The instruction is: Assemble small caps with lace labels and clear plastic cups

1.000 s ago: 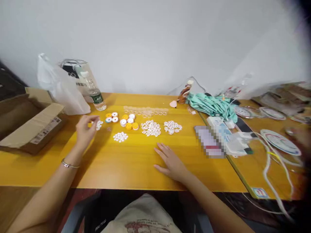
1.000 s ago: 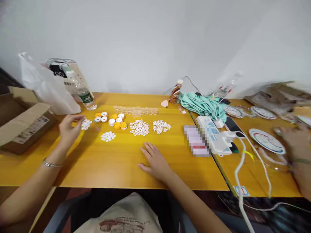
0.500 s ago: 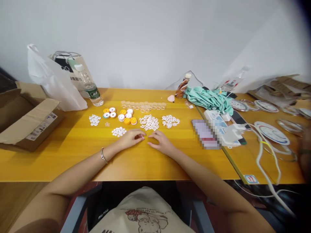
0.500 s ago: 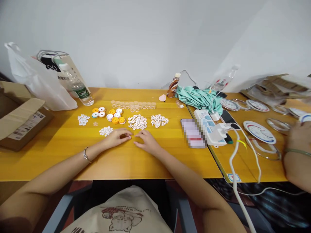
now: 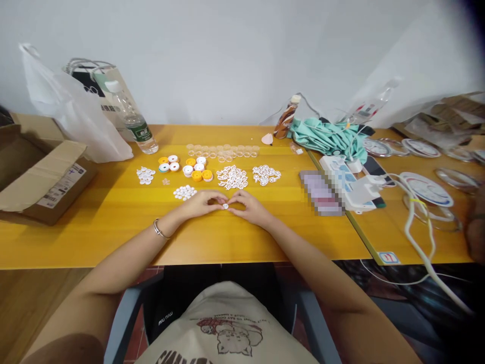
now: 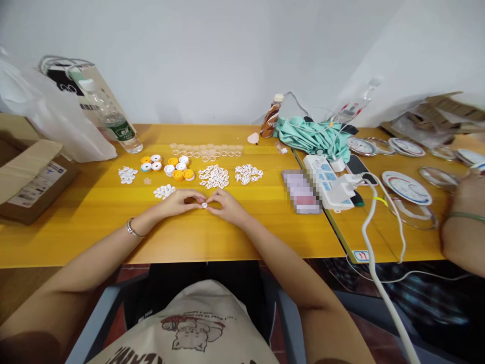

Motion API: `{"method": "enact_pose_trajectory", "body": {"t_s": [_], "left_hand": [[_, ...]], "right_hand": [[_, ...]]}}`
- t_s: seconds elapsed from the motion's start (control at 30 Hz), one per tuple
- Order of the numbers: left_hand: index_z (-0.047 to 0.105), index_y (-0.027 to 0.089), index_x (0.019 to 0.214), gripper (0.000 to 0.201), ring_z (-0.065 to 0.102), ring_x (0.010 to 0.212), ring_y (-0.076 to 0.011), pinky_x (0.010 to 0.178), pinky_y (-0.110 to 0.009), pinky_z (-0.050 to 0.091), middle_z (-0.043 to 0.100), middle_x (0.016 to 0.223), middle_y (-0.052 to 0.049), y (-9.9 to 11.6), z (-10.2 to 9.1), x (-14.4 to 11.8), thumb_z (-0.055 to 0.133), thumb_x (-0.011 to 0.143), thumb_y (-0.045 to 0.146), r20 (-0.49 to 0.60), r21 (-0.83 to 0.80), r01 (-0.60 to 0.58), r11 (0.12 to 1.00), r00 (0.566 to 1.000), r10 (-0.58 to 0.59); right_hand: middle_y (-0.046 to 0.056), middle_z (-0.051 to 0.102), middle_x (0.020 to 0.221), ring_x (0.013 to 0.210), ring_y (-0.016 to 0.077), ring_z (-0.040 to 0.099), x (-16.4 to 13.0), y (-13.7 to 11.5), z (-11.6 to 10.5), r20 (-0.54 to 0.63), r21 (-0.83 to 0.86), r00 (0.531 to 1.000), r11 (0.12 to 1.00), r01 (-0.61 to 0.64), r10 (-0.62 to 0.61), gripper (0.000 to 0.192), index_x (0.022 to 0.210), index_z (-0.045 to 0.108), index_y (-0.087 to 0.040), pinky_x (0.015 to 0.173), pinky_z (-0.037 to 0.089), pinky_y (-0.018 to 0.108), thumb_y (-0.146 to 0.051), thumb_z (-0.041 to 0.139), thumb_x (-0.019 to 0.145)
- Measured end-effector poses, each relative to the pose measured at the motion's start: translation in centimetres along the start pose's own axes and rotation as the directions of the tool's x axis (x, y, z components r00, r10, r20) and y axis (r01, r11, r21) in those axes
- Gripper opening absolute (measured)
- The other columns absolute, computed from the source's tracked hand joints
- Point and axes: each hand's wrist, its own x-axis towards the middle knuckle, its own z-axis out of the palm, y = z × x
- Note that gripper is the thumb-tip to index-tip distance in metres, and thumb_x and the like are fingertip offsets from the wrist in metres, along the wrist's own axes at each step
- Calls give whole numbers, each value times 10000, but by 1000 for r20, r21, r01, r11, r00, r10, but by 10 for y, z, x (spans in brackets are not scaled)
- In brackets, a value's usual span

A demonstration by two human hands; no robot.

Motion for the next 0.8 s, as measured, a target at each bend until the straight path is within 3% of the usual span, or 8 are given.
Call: {"method": "enact_pose_trajectory", "body": {"t_s": [0.67,0.8], "left_hand": [[576,185,1093,237,631,852,-140,779,-265,500,643,961,-56,8,9,-3,504,877,251,-20,206,-126,970,991,133],[589,196,1084,238,616,909,-165,835,-301,476,655,990,-69,13,-2,-4,499,884,289,-89,323,-176,930,973,215]], "right_hand": [[36,555,859,837,171,569,1,-1,3,-63,-7,998,1000,-23,23,73,869,633,-200,811,475,345,-203,600,804],[40,574,870,845,177,579,0,-3,-1,-70,-12,997,999,-34,33,99,884,629,-210,800,490,349,-249,623,792]]}}
